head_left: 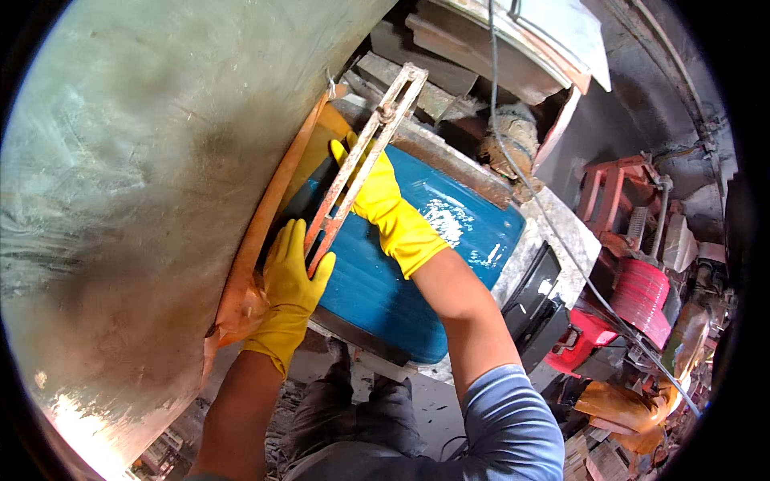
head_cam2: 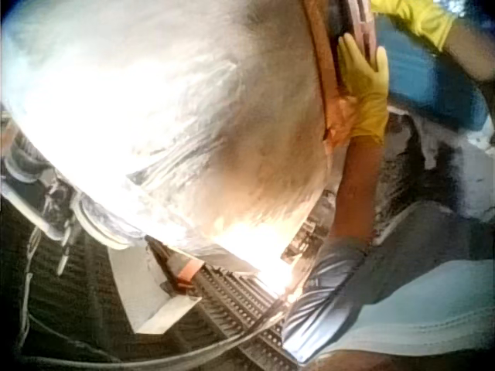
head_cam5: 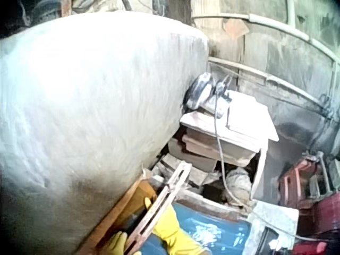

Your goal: The person picks up rectangular dark tiles from a wooden pallet and places them onto a blue conveyor belt. They then move to a grinding machine and use a handheld tool to grind the edges of the tiles. The person repeats this process, handling the tiles one by one.

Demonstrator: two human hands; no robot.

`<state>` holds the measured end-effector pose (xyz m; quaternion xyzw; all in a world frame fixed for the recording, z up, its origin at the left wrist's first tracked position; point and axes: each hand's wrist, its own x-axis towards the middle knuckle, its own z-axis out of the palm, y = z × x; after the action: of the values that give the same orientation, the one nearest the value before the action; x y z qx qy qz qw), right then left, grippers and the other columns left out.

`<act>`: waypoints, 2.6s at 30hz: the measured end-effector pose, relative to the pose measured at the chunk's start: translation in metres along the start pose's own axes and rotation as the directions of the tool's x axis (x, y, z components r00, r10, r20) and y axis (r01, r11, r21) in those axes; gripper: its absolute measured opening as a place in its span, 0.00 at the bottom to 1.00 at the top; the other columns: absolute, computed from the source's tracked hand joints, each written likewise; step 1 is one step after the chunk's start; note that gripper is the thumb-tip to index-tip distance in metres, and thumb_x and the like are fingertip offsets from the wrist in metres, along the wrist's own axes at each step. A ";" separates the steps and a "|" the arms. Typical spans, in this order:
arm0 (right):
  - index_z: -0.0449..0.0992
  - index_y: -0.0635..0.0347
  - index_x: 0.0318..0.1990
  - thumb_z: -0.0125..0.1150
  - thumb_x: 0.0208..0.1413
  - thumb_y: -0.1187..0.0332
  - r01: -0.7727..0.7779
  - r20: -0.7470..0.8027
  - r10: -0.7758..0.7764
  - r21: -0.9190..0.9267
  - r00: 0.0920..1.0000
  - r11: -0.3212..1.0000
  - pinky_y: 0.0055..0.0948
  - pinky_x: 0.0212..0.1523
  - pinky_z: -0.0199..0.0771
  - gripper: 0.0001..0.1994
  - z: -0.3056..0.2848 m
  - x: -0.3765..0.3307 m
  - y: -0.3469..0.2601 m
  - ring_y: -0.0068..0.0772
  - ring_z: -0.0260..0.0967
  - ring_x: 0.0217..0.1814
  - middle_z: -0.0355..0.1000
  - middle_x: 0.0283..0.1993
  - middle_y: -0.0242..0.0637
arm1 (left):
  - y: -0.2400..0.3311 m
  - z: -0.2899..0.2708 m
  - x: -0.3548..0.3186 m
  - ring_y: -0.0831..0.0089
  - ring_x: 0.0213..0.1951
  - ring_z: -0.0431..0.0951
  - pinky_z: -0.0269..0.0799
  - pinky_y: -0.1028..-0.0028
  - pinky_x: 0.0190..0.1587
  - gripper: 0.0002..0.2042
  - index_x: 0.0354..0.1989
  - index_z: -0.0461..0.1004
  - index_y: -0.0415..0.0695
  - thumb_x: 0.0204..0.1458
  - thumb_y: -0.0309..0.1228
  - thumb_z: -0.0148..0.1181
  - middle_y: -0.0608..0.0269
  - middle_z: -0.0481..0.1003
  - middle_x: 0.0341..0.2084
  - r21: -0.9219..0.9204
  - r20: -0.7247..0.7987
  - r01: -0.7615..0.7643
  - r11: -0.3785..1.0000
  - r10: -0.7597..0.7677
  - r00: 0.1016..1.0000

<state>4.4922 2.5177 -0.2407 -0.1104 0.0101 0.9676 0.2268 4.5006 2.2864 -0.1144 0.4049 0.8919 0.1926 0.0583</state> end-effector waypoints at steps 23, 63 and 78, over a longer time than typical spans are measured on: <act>0.71 0.59 0.71 0.83 0.40 0.55 0.182 0.368 0.004 -0.450 0.930 -0.874 0.58 0.72 0.65 0.47 0.028 -0.229 -0.099 0.70 0.65 0.70 0.65 0.73 0.61 | -0.001 -0.003 0.005 0.37 0.62 0.75 0.71 0.53 0.66 0.36 0.64 0.72 0.30 0.54 0.45 0.73 0.33 0.76 0.60 -0.004 -0.062 0.002 1.000 -0.002 0.998; 0.82 0.68 0.47 0.60 0.67 0.37 -0.724 -0.570 -0.600 -0.690 0.561 -0.023 0.48 0.51 0.76 0.34 -0.022 -0.393 0.077 0.66 0.78 0.49 0.82 0.44 0.59 | 0.013 0.018 0.049 0.46 0.55 0.82 0.77 0.59 0.59 0.36 0.69 0.69 0.33 0.55 0.40 0.74 0.43 0.80 0.56 -0.235 0.118 0.210 0.949 -0.187 0.975; 0.84 0.63 0.34 0.57 0.74 0.49 -0.735 -0.712 0.245 -0.678 0.658 0.003 0.32 0.38 0.78 0.24 0.047 -0.300 -0.045 0.33 0.79 0.32 0.81 0.29 0.41 | 0.016 0.018 0.055 0.42 0.46 0.83 0.79 0.53 0.49 0.35 0.66 0.72 0.39 0.51 0.43 0.72 0.42 0.82 0.46 -0.129 0.040 0.215 0.968 -0.211 0.977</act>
<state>4.7642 2.4301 -0.1279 -0.4042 -0.4945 0.7227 -0.2643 4.4803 2.3424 -0.1221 0.3045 0.9146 0.2389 0.1169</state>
